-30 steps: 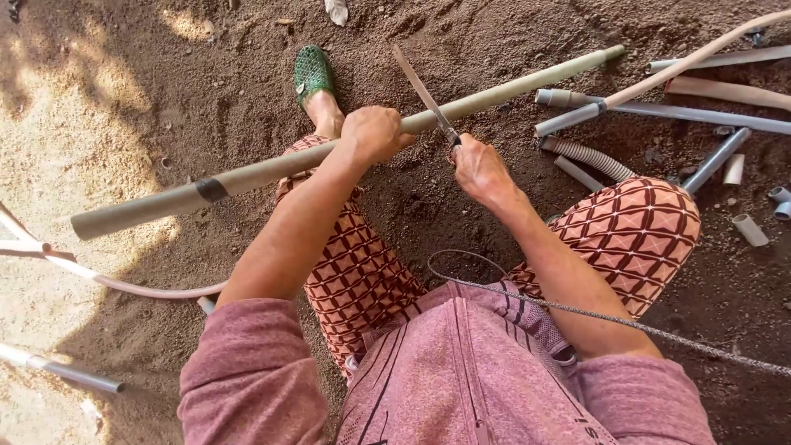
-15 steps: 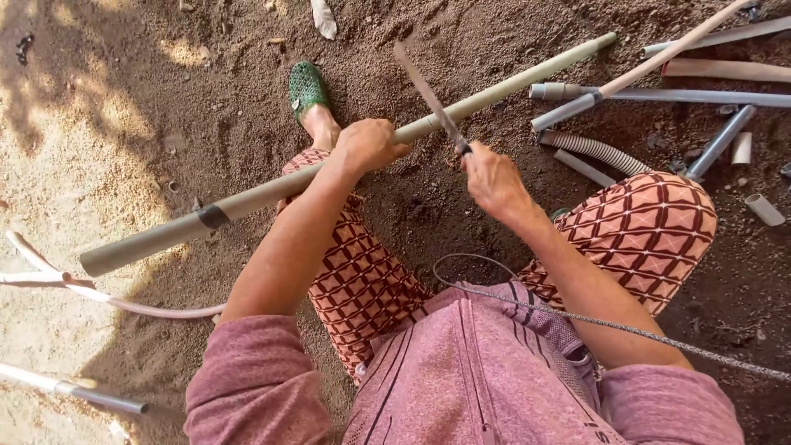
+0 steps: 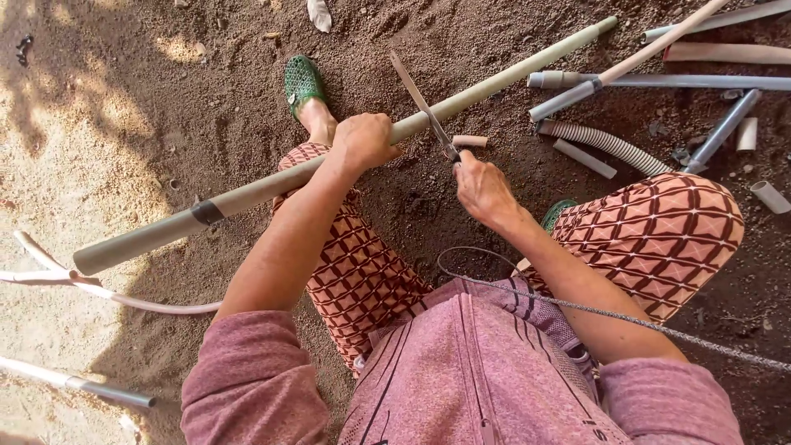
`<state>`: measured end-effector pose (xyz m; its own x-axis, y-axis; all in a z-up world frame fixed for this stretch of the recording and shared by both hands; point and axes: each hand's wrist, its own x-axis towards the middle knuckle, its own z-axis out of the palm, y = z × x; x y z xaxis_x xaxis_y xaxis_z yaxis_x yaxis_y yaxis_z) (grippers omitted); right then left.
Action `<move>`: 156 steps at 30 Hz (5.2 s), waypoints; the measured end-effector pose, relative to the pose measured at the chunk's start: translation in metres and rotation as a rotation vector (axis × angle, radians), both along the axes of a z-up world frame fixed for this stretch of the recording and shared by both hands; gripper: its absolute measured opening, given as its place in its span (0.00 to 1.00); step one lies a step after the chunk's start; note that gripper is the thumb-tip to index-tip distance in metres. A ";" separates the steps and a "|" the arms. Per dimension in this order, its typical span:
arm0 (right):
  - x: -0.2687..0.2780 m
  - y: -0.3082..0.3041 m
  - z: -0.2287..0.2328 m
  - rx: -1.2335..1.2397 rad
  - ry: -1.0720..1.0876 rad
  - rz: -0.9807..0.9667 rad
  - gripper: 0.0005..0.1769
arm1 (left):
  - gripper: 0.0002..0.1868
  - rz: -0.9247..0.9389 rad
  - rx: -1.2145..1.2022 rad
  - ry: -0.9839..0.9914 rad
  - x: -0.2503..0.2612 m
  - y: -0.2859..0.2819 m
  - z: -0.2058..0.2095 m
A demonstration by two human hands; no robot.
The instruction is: Cutting a PVC pipe using a handheld hacksaw blade while sitting on the ground.
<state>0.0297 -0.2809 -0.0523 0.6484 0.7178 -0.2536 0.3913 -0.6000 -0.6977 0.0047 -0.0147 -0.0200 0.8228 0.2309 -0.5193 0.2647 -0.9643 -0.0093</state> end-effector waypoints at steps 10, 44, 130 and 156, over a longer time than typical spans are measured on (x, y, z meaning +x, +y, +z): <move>0.001 0.000 0.002 0.023 0.068 0.023 0.14 | 0.27 0.043 0.012 0.060 0.002 0.008 0.002; 0.009 0.010 -0.002 -0.012 0.068 0.056 0.16 | 0.19 0.055 -0.122 0.072 0.015 0.014 0.023; 0.017 0.009 0.000 -0.072 -0.181 -0.037 0.13 | 0.21 0.084 -0.066 -0.044 0.002 -0.018 0.009; 0.030 0.002 0.005 -0.031 -0.129 0.028 0.13 | 0.22 0.067 -0.036 -0.055 0.013 -0.019 0.012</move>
<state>0.0593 -0.2791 -0.0476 0.6568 0.7294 -0.1913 0.4940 -0.6078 -0.6217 0.0181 -0.0342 -0.0080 0.8334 0.2682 -0.4832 0.3279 -0.9438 0.0416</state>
